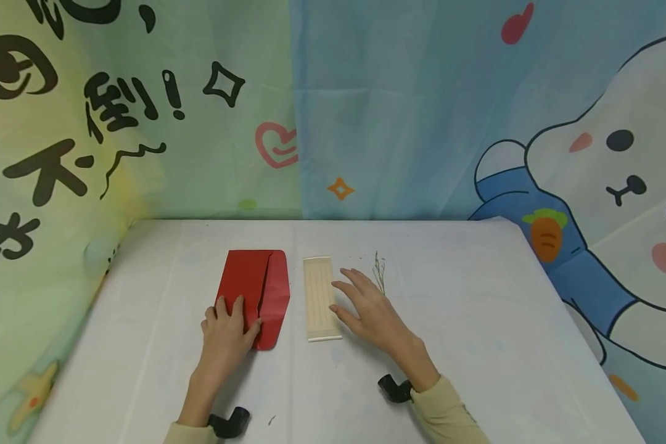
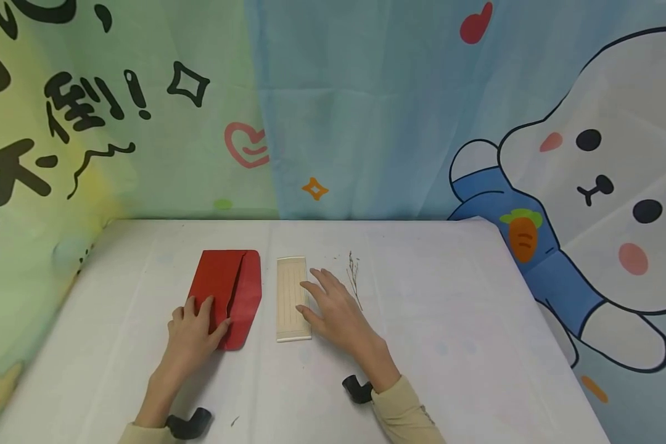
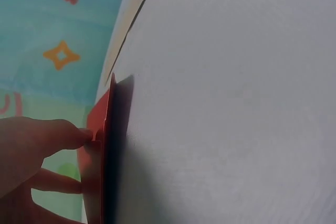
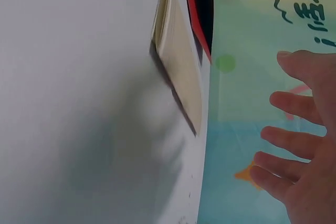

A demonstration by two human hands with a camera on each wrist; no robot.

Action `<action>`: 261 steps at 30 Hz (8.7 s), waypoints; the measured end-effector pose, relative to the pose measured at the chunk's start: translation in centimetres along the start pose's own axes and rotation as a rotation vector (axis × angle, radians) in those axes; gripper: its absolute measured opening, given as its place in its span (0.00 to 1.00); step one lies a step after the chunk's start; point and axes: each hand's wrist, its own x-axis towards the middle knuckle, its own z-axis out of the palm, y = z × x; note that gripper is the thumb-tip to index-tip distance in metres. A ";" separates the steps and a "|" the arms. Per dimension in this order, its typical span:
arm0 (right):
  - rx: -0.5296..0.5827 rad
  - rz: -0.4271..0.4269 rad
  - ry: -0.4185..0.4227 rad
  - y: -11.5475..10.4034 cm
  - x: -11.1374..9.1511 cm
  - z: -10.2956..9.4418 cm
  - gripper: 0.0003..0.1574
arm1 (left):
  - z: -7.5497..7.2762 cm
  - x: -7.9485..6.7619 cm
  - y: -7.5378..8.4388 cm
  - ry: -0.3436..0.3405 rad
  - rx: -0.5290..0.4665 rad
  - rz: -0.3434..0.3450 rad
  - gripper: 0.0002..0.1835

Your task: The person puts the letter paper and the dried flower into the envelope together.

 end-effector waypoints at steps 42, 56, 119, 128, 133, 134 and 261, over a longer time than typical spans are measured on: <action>0.032 -0.047 -0.367 -6.0 5.6 7.5 0.22 | 0.1 0.0 -0.2 -0.009 0.013 -0.039 0.36; 0.054 -0.071 -0.402 -6.2 6.0 8.5 0.15 | -0.4 0.2 -0.4 -0.035 0.030 0.008 0.35; 0.052 0.026 -0.494 -6.5 6.2 7.9 0.17 | -2.5 1.4 -1.4 -0.305 -0.012 0.113 0.39; 0.066 0.021 -0.515 -6.4 6.0 7.4 0.18 | -2.5 1.3 -1.3 -0.314 -0.014 0.105 0.38; 0.080 0.023 -0.513 -6.5 5.9 6.8 0.19 | -2.6 1.3 -1.2 -0.303 -0.016 0.105 0.37; 0.085 0.023 -0.510 -6.5 5.8 6.7 0.19 | -2.6 1.3 -1.2 -0.299 -0.015 0.106 0.37; 0.435 0.924 -0.142 -0.4 3.0 3.2 0.18 | -2.3 1.1 -1.3 -0.238 0.013 0.133 0.37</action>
